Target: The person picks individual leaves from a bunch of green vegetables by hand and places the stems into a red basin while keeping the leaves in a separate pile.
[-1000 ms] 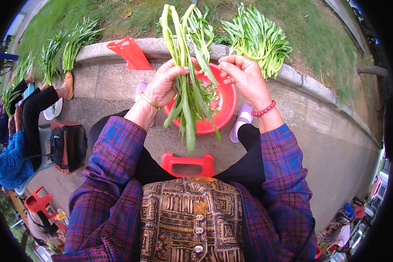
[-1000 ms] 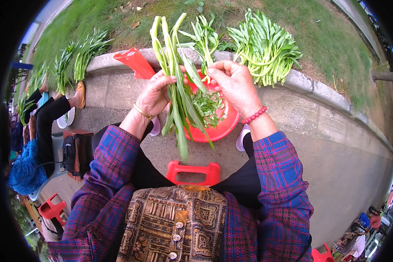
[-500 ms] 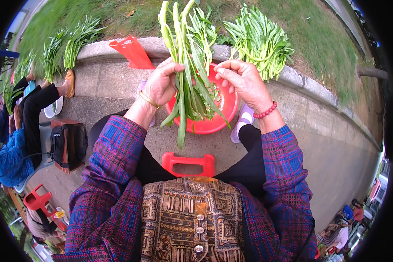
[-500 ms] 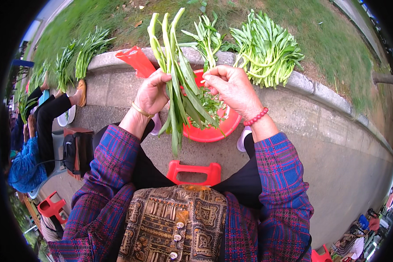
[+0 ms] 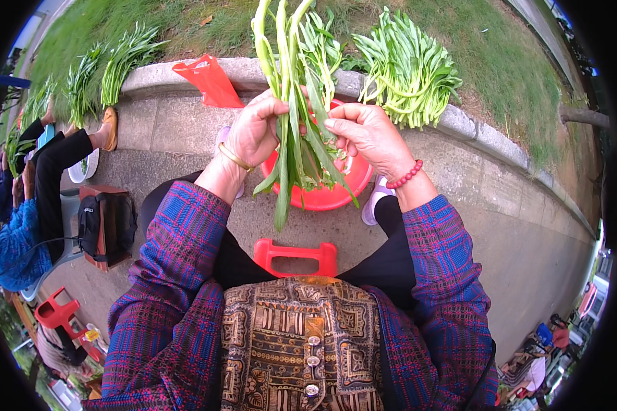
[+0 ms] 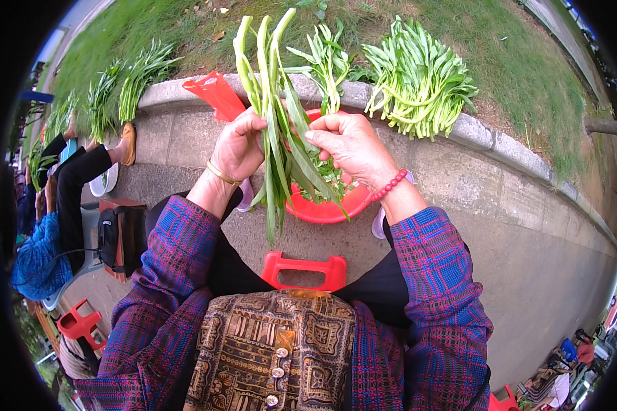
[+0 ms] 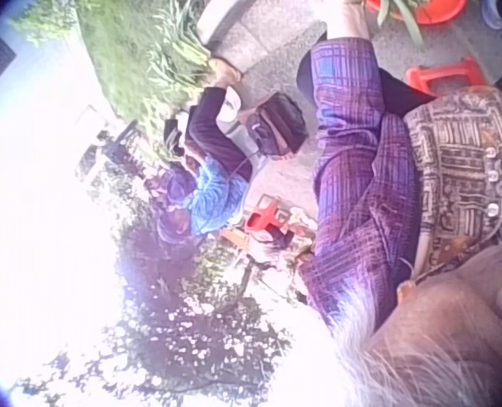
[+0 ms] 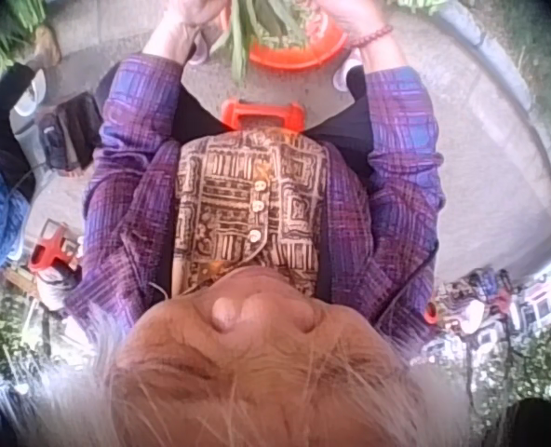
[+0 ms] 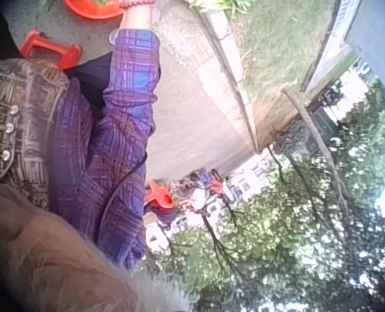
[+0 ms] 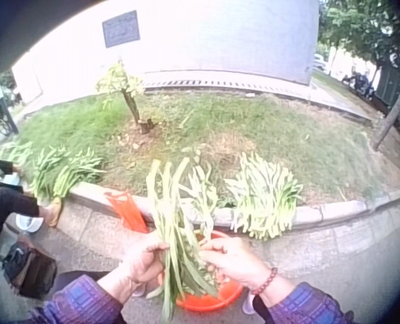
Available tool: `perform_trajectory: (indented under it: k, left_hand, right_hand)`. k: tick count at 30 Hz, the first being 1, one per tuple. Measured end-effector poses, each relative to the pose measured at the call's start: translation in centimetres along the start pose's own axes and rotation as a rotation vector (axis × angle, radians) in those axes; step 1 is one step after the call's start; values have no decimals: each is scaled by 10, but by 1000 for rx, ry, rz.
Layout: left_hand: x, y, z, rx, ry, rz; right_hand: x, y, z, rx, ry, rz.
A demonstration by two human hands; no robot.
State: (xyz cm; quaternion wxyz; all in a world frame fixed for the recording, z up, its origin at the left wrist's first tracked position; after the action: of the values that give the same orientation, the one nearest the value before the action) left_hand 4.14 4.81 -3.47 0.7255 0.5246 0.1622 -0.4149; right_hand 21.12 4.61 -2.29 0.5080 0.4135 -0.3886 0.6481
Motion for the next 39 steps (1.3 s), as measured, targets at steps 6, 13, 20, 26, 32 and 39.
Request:
perform_trajectory:
  k: [6, 13, 20, 26, 32, 39]
  left_hand:
    - [-1, 5, 1, 94, 19, 122]
    - [-1, 11, 3, 211, -45, 239]
    - [-16, 23, 16, 113, 20, 137]
    - [-25, 29, 24, 222, 16, 151]
    - [-29, 36, 29, 238, 26, 152]
    - [-32, 36, 32, 303, 7, 188]
  right_hand:
    - [-1, 10, 3, -22, 65, -135]
    - [6, 13, 5, -74, -84, -108]
    - [10, -6, 2, -135, -409, 360]
    - [17, -22, 8, -238, -654, 562]
    - [18, -31, 4, -148, -351, 611]
    - [19, -34, 2, -153, -360, 581]
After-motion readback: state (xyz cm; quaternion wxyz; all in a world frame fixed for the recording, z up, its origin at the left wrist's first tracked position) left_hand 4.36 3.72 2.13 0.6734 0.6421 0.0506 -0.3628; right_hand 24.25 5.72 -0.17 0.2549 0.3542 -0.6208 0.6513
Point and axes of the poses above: each hand's wrist, its own z-axis away from the middle knuckle, its own y-axis out of the palm, x = y × z, the point moved 6 cm from there along -z, towards the middle knuckle, and after that the axes turned 15 degrees about -x, right-handed, at the moved point
